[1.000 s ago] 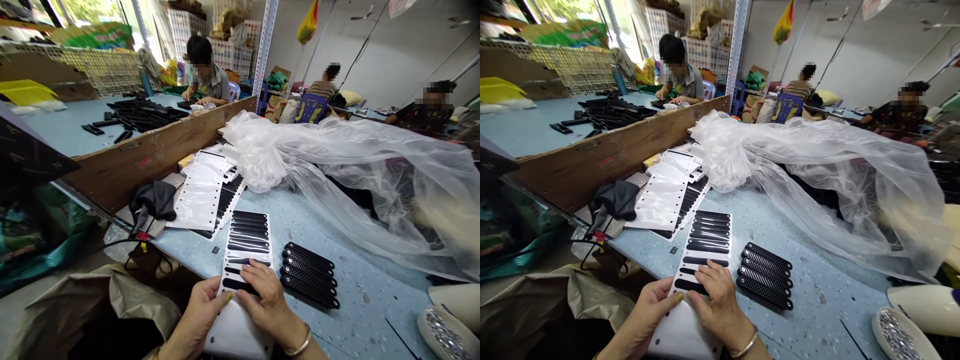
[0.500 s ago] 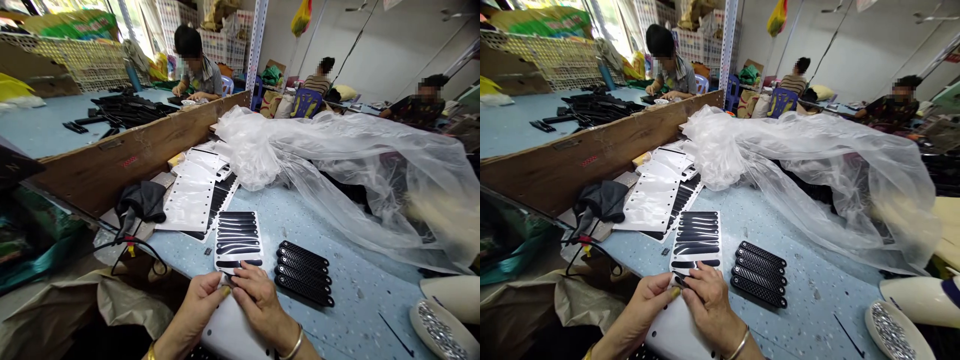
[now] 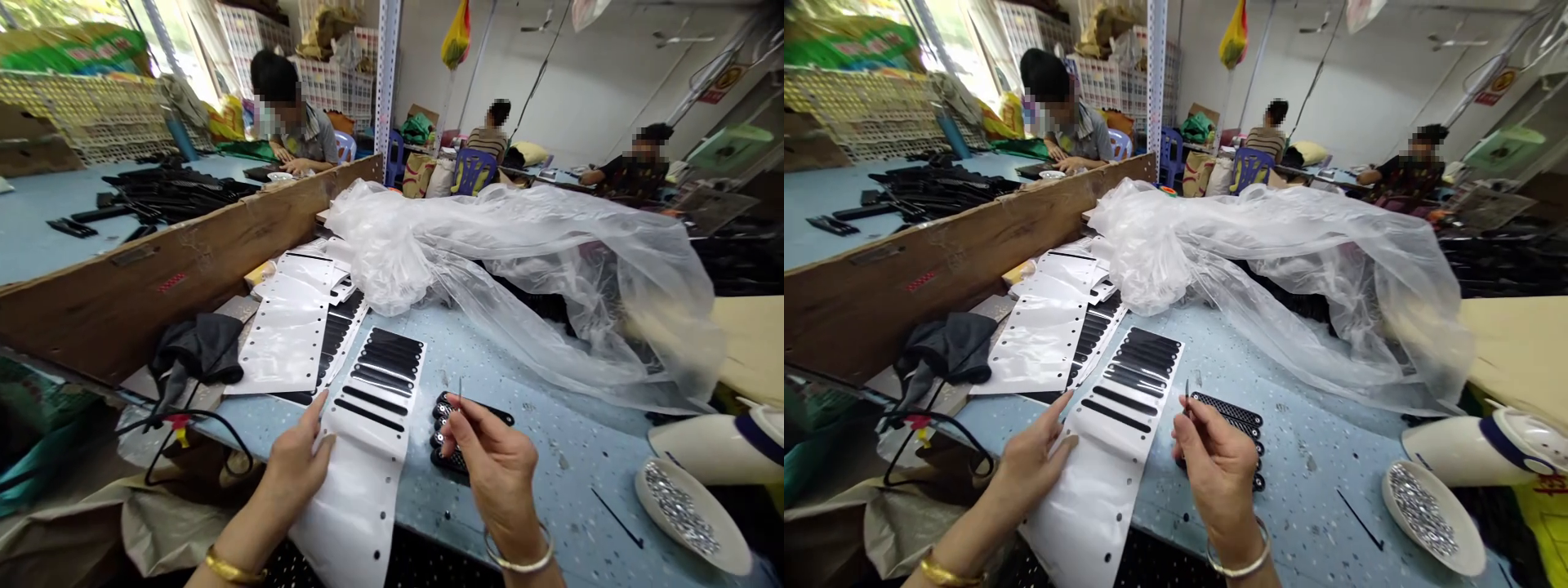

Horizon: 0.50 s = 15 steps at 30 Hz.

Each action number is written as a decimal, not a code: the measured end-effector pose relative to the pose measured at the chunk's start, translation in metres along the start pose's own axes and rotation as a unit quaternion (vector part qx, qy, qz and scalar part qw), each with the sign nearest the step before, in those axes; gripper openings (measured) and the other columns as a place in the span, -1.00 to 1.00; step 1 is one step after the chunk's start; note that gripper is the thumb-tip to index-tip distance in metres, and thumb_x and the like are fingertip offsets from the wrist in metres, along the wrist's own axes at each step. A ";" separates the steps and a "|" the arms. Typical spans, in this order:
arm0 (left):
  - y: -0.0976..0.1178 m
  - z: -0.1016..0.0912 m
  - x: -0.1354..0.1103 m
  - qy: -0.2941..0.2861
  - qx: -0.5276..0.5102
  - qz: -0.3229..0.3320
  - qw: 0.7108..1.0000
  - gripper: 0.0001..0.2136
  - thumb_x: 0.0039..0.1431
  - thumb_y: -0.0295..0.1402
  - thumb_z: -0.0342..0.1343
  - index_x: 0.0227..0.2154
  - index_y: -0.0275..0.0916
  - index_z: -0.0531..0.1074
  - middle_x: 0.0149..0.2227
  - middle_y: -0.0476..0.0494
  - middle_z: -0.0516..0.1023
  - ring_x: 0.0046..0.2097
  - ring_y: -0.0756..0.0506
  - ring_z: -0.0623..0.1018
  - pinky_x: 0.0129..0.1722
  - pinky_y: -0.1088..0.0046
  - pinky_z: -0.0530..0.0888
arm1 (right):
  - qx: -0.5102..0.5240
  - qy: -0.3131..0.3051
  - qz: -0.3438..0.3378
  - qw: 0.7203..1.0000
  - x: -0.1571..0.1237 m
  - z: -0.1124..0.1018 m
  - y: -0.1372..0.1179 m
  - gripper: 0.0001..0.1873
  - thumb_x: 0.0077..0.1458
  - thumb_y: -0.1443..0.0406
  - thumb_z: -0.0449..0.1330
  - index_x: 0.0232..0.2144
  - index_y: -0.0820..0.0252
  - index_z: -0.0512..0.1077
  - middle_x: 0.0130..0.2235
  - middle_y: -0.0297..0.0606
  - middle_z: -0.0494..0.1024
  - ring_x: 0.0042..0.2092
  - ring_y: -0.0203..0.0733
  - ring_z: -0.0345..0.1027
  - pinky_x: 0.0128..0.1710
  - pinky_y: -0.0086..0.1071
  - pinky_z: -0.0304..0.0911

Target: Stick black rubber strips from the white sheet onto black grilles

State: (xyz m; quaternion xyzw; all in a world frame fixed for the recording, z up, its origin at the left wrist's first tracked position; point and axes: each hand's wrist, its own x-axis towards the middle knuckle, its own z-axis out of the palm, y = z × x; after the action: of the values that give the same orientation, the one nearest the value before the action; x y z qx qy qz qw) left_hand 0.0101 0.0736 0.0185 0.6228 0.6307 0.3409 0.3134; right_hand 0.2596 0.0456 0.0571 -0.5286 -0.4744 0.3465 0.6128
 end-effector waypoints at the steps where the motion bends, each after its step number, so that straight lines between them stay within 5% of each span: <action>1: -0.005 -0.001 0.003 0.010 0.072 0.038 0.997 -0.51 0.04 -0.40 0.05 0.09 -0.26 0.39 -0.35 -0.12 0.63 -0.31 -0.20 0.61 -0.21 0.27 0.52 | -0.031 -0.009 -0.016 0.999 -0.003 -0.009 0.000 -0.73 0.14 0.23 0.27 -0.10 0.16 0.54 -0.48 -0.34 0.51 -0.58 -0.34 0.33 -0.59 -0.45 0.33; 5: -0.013 -0.002 0.003 0.070 0.214 0.183 0.957 -0.63 0.13 -0.39 0.02 0.01 -0.29 0.46 -0.17 -0.32 0.63 -0.17 -0.31 0.60 -0.15 0.12 0.50 | -0.169 -0.093 -0.092 0.977 -0.019 -0.039 0.010 -0.76 0.15 0.26 0.26 -0.11 0.13 0.56 -0.45 -0.31 0.49 -0.48 -0.27 0.37 -0.53 -0.42 0.34; 9: 0.015 0.014 -0.020 0.084 0.104 0.209 0.969 -0.74 0.10 -0.32 0.15 -0.14 -0.25 0.53 -0.21 -0.29 0.65 -0.26 -0.24 0.62 -0.19 0.24 0.52 | -0.251 -0.144 -0.138 0.947 -0.037 -0.053 0.016 -0.76 0.20 0.27 0.20 -0.11 0.20 0.55 -0.47 -0.27 0.48 -0.46 -0.23 0.40 -0.50 -0.38 0.33; 12: 0.050 0.041 -0.039 -0.105 -0.099 0.069 0.987 -0.76 0.03 -0.22 0.25 -0.28 -0.24 0.55 -0.46 -0.13 0.62 -0.55 -0.06 0.53 -0.52 0.45 0.46 | -0.305 -0.204 -0.131 0.921 -0.047 -0.052 0.010 -0.75 0.25 0.21 0.14 -0.16 0.19 0.56 -0.49 -0.28 0.44 -0.48 -0.21 0.36 -0.51 -0.35 0.29; 15: 0.074 0.069 -0.048 -0.284 -0.280 -0.089 0.913 -0.76 0.05 -0.17 0.23 -0.47 -0.29 0.51 -0.63 -0.08 0.54 -0.62 0.01 0.47 -0.63 0.58 0.32 | -0.346 -0.238 -0.139 0.897 -0.053 -0.052 0.005 -0.70 0.28 0.15 0.08 -0.26 0.17 0.56 -0.51 -0.28 0.41 -0.50 -0.18 0.33 -0.55 -0.33 0.25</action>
State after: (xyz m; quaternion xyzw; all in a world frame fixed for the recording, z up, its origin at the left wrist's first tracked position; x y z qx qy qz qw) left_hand 0.1105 0.0274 0.0386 0.5215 0.4465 0.2831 0.6697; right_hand 0.2928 -0.0197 0.0415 -0.5380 -0.7646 0.1870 0.3018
